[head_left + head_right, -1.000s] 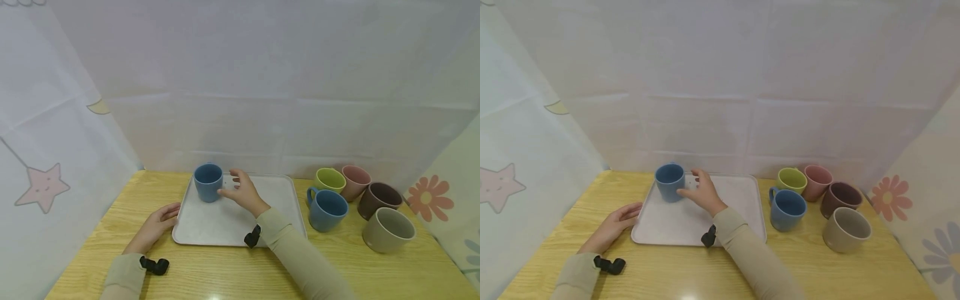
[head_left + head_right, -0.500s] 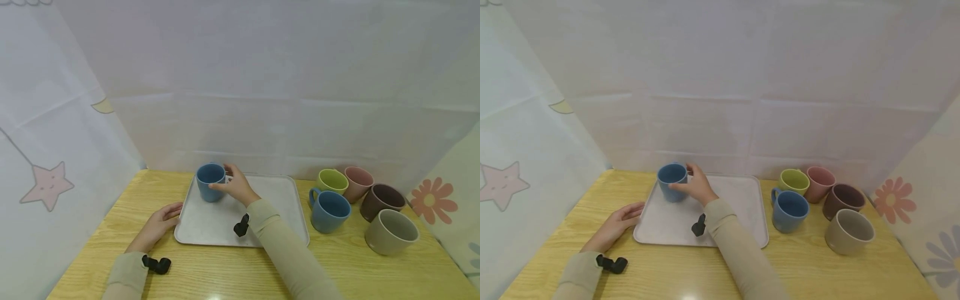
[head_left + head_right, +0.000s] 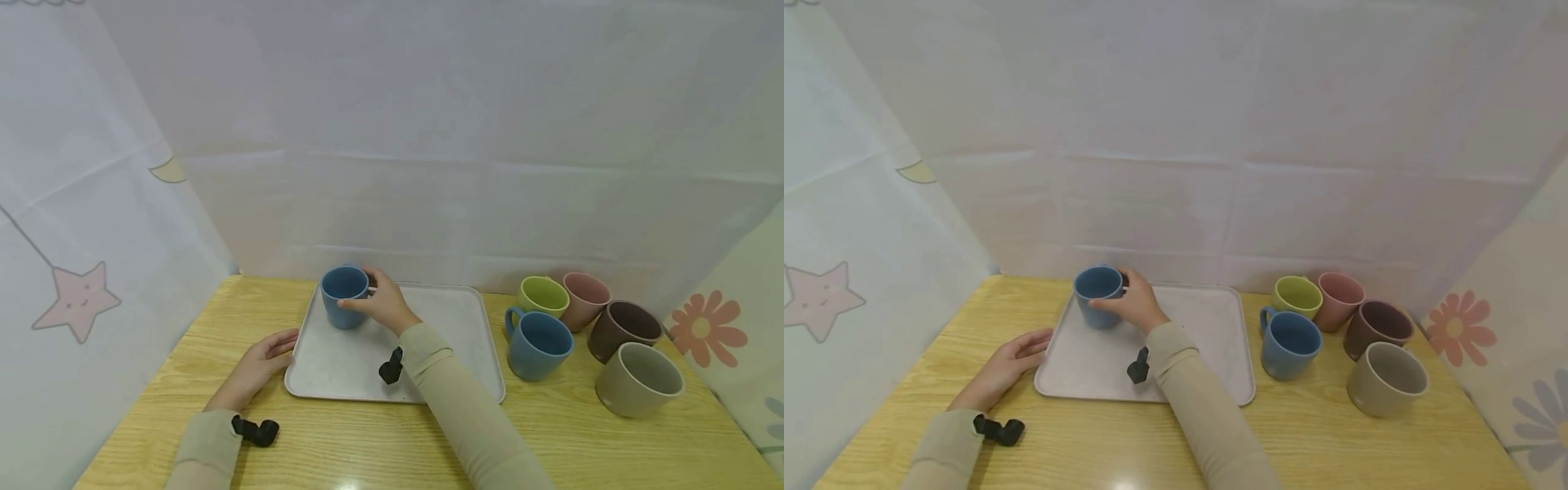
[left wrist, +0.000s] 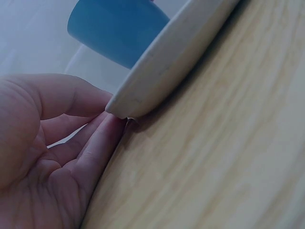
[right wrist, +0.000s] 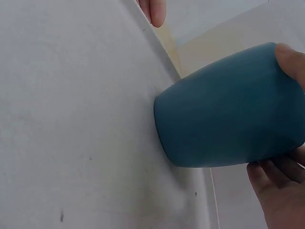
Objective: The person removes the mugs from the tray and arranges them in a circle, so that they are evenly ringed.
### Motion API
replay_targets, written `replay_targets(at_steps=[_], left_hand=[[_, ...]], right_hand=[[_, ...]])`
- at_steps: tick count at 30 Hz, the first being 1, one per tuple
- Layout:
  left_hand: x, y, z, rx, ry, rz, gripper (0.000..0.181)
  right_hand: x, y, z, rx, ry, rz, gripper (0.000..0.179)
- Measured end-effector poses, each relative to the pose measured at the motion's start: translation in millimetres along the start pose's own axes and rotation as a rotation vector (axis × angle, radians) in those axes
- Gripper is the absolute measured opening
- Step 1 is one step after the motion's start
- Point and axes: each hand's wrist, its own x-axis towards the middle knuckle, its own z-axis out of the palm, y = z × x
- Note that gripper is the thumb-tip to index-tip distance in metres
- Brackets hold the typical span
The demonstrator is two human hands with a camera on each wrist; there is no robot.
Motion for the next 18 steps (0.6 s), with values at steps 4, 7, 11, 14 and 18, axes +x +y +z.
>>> replay_targets(at_steps=[4, 7, 11, 14, 18], left_hand=[[-0.3, -0.4, -0.3, 0.000, 0.000, -0.003, 0.059], [-0.5, -0.6, -0.1, 0.003, 0.000, -0.006, 0.060], [-0.1, 0.0, 0.1, 0.006, 0.002, -0.006, 0.060], [0.2, 0.6, 0.2, 0.008, 0.002, -0.006, 0.060], [-0.6, 0.5, 0.0, 0.022, 0.005, -0.006, 0.059]], right_hand=[[-0.5, 2.5, 0.9, 0.002, 0.027, -0.021, 0.099], [-2.4, 3.5, 1.8, 0.006, 0.048, -0.030, 0.097], [-5.6, 3.3, 2.5, 0.004, 0.078, -0.034, 0.093], [-7.7, 2.9, 2.9, -0.003, 0.101, -0.035, 0.091], [-11.2, 3.3, 4.0, -0.018, 0.126, -0.026, 0.087]])
